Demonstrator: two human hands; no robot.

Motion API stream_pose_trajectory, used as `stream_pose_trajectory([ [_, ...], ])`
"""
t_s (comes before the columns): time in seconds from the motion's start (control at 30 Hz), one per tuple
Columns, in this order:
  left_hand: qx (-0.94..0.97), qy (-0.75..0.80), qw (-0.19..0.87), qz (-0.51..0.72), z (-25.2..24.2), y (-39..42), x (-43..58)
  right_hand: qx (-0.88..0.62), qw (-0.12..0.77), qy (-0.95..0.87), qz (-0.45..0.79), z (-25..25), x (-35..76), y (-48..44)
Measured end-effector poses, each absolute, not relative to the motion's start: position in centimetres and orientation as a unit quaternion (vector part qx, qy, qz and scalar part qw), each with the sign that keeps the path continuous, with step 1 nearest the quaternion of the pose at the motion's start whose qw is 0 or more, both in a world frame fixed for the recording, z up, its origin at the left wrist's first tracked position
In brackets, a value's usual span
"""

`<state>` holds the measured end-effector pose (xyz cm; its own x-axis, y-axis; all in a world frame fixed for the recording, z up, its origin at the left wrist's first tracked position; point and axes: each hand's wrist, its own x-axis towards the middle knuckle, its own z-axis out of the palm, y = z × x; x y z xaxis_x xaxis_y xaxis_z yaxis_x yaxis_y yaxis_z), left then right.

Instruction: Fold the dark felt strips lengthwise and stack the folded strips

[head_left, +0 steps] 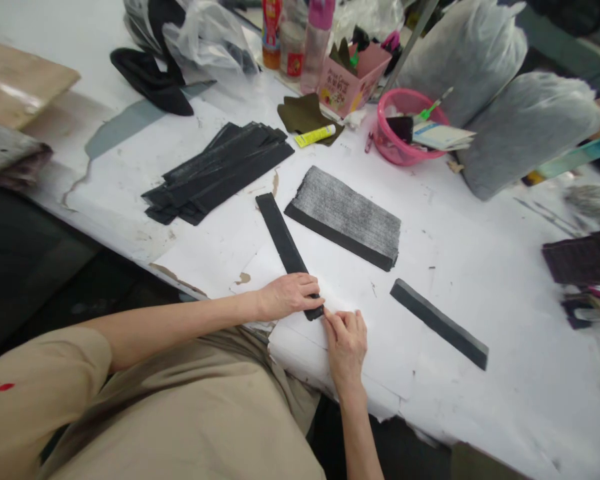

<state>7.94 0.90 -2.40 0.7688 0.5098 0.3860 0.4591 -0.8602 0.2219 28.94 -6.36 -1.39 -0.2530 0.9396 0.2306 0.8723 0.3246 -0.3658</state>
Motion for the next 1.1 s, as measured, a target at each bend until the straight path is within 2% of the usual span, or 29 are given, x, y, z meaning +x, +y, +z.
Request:
stream_pose_trajectory([
  [0.13,0.935,0.260,0.061,0.232,-2.0,0.9,8.2,-0.594,0.247,-0.761,0.083,-2.0,28.3,-6.2],
  [0.23,0.932,0.272,0.072,0.227,-2.1,1.1,8.3,-0.579,0.260,-0.772,0.027,-3.5,27.0,-5.6],
  [0.37,0.928,0.285,0.081,0.225,-2.3,1.0,7.9,-0.575,0.216,-0.787,-0.051,-4.7,25.5,-5.5],
  [0.53,0.919,0.331,0.058,0.208,-2.8,0.5,6.9,-0.598,0.154,-0.783,-0.072,-4.7,25.2,-6.2],
  [0.77,0.889,0.428,0.054,0.154,-2.2,0.9,4.5,-0.618,0.128,-0.773,-0.061,-4.3,25.0,-6.6],
  [1.1,0.851,0.514,0.014,0.108,-2.2,5.7,-2.0,-0.641,0.104,-0.760,-0.026,-3.5,24.5,-6.8],
])
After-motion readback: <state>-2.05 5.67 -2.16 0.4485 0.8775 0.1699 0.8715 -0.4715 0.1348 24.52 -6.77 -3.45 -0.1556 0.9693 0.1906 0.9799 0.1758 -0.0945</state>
